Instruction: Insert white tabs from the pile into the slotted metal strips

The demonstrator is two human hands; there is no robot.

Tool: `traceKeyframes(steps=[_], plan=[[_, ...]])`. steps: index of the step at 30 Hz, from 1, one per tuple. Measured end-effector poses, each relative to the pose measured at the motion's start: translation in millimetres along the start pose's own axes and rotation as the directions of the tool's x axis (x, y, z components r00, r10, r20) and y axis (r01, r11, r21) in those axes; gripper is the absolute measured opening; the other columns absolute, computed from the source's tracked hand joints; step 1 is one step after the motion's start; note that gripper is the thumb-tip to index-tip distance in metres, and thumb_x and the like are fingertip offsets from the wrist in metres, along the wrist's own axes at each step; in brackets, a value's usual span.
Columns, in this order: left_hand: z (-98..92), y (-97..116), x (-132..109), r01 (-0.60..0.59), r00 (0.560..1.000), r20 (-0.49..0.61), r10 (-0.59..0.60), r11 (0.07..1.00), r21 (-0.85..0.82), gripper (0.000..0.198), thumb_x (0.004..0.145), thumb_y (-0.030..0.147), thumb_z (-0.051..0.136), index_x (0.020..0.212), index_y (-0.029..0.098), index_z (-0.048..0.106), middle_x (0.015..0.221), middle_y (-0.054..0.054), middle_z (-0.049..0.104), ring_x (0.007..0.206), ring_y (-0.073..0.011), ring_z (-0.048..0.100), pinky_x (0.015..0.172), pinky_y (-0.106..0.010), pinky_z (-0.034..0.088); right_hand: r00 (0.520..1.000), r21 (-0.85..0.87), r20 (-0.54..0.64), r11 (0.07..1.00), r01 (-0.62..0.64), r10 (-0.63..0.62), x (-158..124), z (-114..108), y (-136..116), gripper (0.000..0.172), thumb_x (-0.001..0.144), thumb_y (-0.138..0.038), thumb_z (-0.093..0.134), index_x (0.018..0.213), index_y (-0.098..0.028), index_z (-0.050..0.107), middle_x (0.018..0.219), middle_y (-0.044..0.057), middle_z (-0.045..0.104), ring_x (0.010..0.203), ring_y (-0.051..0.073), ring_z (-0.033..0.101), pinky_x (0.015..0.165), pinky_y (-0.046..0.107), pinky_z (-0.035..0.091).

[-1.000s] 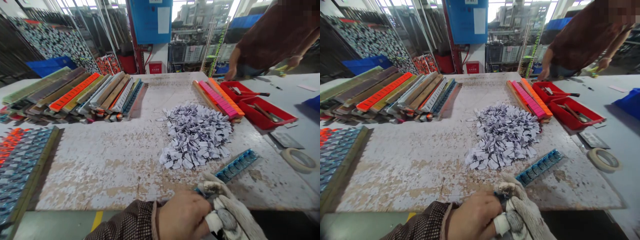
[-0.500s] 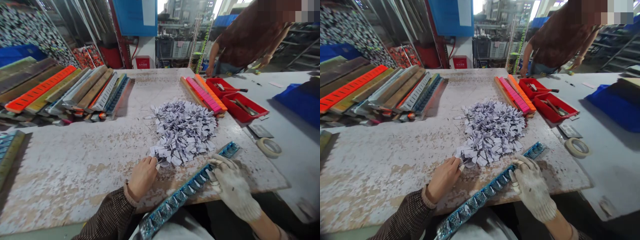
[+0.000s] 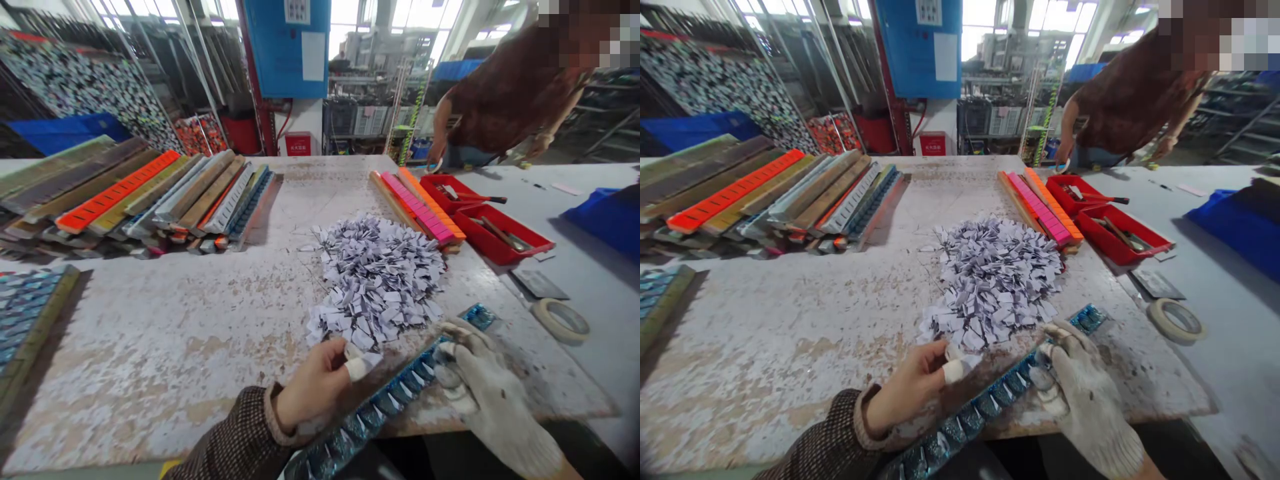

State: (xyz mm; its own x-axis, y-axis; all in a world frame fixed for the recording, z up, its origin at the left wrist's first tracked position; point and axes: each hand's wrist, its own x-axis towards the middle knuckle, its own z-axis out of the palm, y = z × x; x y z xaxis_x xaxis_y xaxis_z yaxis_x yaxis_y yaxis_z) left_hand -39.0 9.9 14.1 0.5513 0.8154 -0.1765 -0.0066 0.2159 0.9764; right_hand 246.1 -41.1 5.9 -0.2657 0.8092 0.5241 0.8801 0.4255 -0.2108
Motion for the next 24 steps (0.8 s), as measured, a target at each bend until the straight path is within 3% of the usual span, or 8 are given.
traceKeyframes(steps=[4,7,10,13,16,20,21,24], plan=[[21.7,12.5,-4.4,-0.031,0.994,0.101,0.029,0.999,0.016,0.043,0.090,0.057,0.073,0.089,0.014,0.065,0.079,-0.002,0.063,0.072,-0.0132,0.054,0.068,-0.025,0.043,1.000,0.282,0.000,0.959,0.013,-0.014,19.0,0.5,-43.6,0.015,0.098,-0.031,0.056,0.107,-0.023,0.064,0.134,0.015,0.062,0.133,0.033,0.057,0.102,0.049,0.058],[27.6,17.3,-11.3,-0.091,0.991,0.116,0.070,0.979,0.184,0.040,0.092,0.054,0.071,0.085,0.015,0.064,0.078,-0.001,0.062,0.070,-0.0131,0.051,0.063,-0.023,0.040,0.994,0.449,-0.055,0.892,-0.060,0.095,19.1,9.9,-65.5,0.022,0.101,-0.023,0.050,0.118,-0.025,0.064,0.129,0.011,0.066,0.119,0.026,0.068,0.094,0.039,0.064],[27.8,16.6,-17.9,-0.163,0.980,0.164,0.109,0.914,0.371,0.042,0.098,0.051,0.062,0.074,0.017,0.057,0.071,0.001,0.056,0.065,-0.0117,0.047,0.058,-0.022,0.035,0.981,0.551,-0.046,0.824,-0.135,0.191,10.2,16.2,-68.6,0.023,0.101,-0.031,0.053,0.121,-0.027,0.064,0.131,0.013,0.067,0.110,0.028,0.072,0.079,0.037,0.068],[29.0,16.1,-22.7,-0.282,0.955,0.216,0.204,0.846,0.452,0.048,0.103,0.049,0.051,0.066,0.019,0.043,0.065,0.003,0.047,0.060,-0.0110,0.042,0.057,-0.024,0.034,0.974,0.617,0.037,0.762,-0.197,0.222,1.8,18.2,-62.4,0.022,0.100,-0.041,0.058,0.116,-0.030,0.068,0.112,0.011,0.073,0.088,0.028,0.075,0.059,0.035,0.066],[33.0,20.2,-26.9,-0.429,0.896,0.315,0.314,0.800,0.420,0.049,0.104,0.047,0.046,0.064,0.022,0.031,0.061,0.003,0.039,0.058,-0.0129,0.039,0.057,-0.027,0.033,0.966,0.638,0.080,0.732,-0.240,0.247,-7.4,16.6,-59.9,0.026,0.100,-0.045,0.059,0.121,-0.032,0.069,0.098,0.007,0.073,0.080,0.026,0.073,0.057,0.037,0.064],[38.9,26.3,-30.5,-0.594,0.730,0.546,0.412,0.777,0.207,0.045,0.104,0.034,0.046,0.064,0.024,0.028,0.062,0.001,0.044,0.059,-0.0151,0.045,0.059,-0.028,0.039,0.962,0.632,0.077,0.734,-0.250,0.262,-26.5,4.0,-66.5,0.035,0.100,-0.048,0.063,0.128,-0.025,0.064,0.122,0.008,0.068,0.101,0.023,0.068,0.081,0.039,0.063],[39.8,26.3,-30.4,-0.611,0.715,0.554,0.426,0.765,0.202,0.044,0.104,0.033,0.048,0.064,0.024,0.030,0.063,0.001,0.048,0.060,-0.0148,0.047,0.059,-0.028,0.040,0.961,0.629,0.073,0.735,-0.252,0.267,-31.3,-0.1,-67.9,0.037,0.100,-0.047,0.064,0.129,-0.024,0.063,0.125,0.009,0.066,0.105,0.022,0.067,0.084,0.040,0.062],[41.5,21.6,-28.4,-0.529,0.848,0.324,0.420,0.714,0.459,0.050,0.104,0.044,0.052,0.062,0.022,0.037,0.060,0.001,0.050,0.057,-0.0135,0.046,0.056,-0.027,0.036,0.954,0.617,0.047,0.743,-0.261,0.296,-39.8,-4.8,-67.1,0.035,0.101,-0.042,0.062,0.132,-0.027,0.061,0.130,0.010,0.065,0.109,0.026,0.068,0.086,0.043,0.063]])
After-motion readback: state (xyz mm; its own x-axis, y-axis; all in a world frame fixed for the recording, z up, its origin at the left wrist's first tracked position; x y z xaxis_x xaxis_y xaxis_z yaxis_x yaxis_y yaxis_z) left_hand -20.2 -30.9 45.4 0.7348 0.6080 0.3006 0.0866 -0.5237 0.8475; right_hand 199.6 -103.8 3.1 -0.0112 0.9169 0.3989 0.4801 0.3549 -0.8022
